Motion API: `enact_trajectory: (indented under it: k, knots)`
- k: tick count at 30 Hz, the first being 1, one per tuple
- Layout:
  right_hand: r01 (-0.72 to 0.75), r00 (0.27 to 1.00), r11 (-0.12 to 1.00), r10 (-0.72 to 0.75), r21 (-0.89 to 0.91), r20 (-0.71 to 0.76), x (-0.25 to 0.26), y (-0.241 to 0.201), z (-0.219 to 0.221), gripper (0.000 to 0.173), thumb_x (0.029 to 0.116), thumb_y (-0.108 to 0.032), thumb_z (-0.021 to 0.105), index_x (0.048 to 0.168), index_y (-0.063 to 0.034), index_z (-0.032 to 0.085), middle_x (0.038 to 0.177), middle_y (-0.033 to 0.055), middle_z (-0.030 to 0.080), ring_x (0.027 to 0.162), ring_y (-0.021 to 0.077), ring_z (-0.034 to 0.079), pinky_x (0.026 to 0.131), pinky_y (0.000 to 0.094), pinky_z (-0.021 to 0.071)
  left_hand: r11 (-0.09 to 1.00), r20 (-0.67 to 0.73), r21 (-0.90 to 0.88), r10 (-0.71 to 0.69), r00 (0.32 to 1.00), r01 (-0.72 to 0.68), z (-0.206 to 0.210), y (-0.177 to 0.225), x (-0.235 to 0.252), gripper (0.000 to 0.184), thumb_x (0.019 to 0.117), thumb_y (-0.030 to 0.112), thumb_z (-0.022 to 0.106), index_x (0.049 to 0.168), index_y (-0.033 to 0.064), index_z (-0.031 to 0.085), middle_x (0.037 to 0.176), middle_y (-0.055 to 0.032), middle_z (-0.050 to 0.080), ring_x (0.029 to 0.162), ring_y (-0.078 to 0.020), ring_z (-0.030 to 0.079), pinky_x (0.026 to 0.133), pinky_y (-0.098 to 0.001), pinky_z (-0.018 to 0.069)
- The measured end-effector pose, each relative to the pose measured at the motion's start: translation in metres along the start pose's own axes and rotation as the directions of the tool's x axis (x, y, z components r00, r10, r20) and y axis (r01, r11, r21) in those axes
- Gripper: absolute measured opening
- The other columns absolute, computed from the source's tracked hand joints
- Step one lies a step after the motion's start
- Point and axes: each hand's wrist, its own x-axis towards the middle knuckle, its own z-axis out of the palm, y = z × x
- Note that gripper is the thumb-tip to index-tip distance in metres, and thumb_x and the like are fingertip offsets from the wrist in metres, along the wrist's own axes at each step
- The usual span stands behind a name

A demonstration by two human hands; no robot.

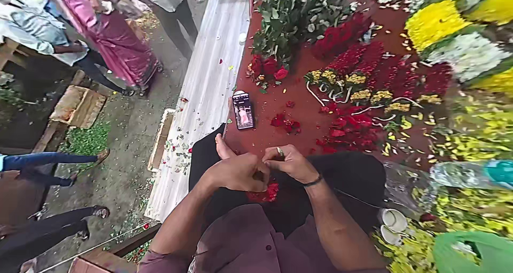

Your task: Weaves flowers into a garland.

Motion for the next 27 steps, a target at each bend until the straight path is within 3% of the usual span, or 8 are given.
enact_trajectory:
  k: [3,7,11,14,17,21,24,27]
  knots:
    - [-0.104,0.995,0.975,0.105,0.194,0.006,-0.007,0.0,0.001,0.01,0.0961,-0.009,0.063,0.091,-0.0134,0.07,0.083,-0.0097,0.069,0.075,-0.0037,0.063,0.07,0.0165,0.055,0.962,-0.397,-0.206,0.086,0.914,-0.18,0.003,-0.002,0.008,0.013,0.0955,0.015,0.07,0.092,0.0044,0.076,0.087,-0.0004,0.074,0.08,-0.0057,0.069,0.075,-0.0286,0.0597]
    - [0.017,1.0,0.997,-0.019,0.072,0.024,-0.005,-0.003,-0.001,0.009,0.0936,-0.008,0.071,0.092,-0.0055,0.079,0.085,-0.0031,0.075,0.068,-0.0008,0.062,0.062,0.0181,0.0524,0.987,-0.726,-0.082,-0.154,0.671,0.138,0.013,-0.034,0.019,0.013,0.0949,0.025,0.07,0.088,0.0151,0.075,0.079,0.0046,0.071,0.071,-0.0079,0.067,0.067,-0.0373,0.0588]
    - [-0.148,0.983,0.98,0.132,-0.131,-0.125,-0.007,-0.008,-0.033,0.011,0.0943,-0.012,0.07,0.091,-0.0048,0.078,0.076,-0.0036,0.071,0.061,-0.0007,0.055,0.058,0.0186,0.0473,0.932,-0.394,-0.142,-0.362,0.845,0.333,0.009,-0.054,0.0,0.02,0.0937,0.029,0.072,0.09,0.0099,0.076,0.083,-0.002,0.071,0.078,-0.013,0.067,0.077,-0.0424,0.0568]
    - [-0.509,0.853,0.746,0.369,-0.429,-0.37,0.007,0.01,-0.085,0.016,0.1009,-0.017,0.065,0.102,-0.0061,0.076,0.082,0.0059,0.072,0.065,0.015,0.064,0.061,0.0363,0.0547,0.942,-0.176,-0.171,-0.318,0.931,0.29,0.015,-0.055,-0.013,0.017,0.0927,0.024,0.072,0.09,0.0072,0.074,0.08,-0.0013,0.069,0.072,-0.009,0.063,0.07,-0.0338,0.0537]
    - [-0.685,0.722,0.447,0.306,-0.576,-0.621,0.036,0.056,-0.131,0.015,0.0931,-0.018,0.069,0.103,-0.0153,0.08,0.1,0.0112,0.076,0.094,0.0335,0.072,0.084,0.0663,0.054,0.941,-0.17,-0.223,-0.293,0.941,0.253,0.021,-0.05,-0.018,0.015,0.0918,0.023,0.073,0.087,0.0093,0.073,0.074,0.0029,0.067,0.065,-0.0049,0.06,0.063,-0.0278,0.0516]
    - [-0.733,0.68,0.21,0.263,-0.647,-0.684,0.06,0.092,-0.139,0.02,0.0857,-0.023,0.076,0.105,-0.0185,0.078,0.1,0.0127,0.075,0.098,0.0376,0.071,0.082,0.0684,0.0527,0.942,-0.269,-0.201,-0.315,0.91,0.267,0.025,-0.053,-0.018,0.017,0.092,0.026,0.071,0.085,0.0108,0.073,0.072,0.0033,0.065,0.064,-0.0055,0.059,0.063,-0.0292,0.0503]
    - [-0.75,0.66,0.254,0.245,-0.61,-0.71,0.062,0.093,-0.137,0.016,0.084,-0.026,0.079,0.095,-0.0135,0.077,0.095,0.0151,0.074,0.095,0.0392,0.07,0.08,0.0685,0.0526,0.94,-0.316,-0.194,-0.33,0.89,0.28,0.025,-0.058,-0.022,0.018,0.0925,0.027,0.071,0.084,0.0113,0.073,0.071,0.0037,0.065,0.064,-0.0055,0.058,0.062,-0.0295,0.05]
    - [-0.756,0.632,0.382,0.214,-0.532,-0.745,0.056,0.085,-0.14,0.019,0.0837,-0.019,0.078,0.099,-0.0087,0.076,0.096,0.0173,0.073,0.094,0.0401,0.069,0.082,0.0684,0.0517,0.936,-0.313,-0.214,-0.336,0.888,0.278,0.026,-0.063,-0.025,0.018,0.093,0.026,0.07,0.085,0.0107,0.072,0.069,0.0039,0.063,0.061,-0.0051,0.056,0.06,-0.0283,0.0479]
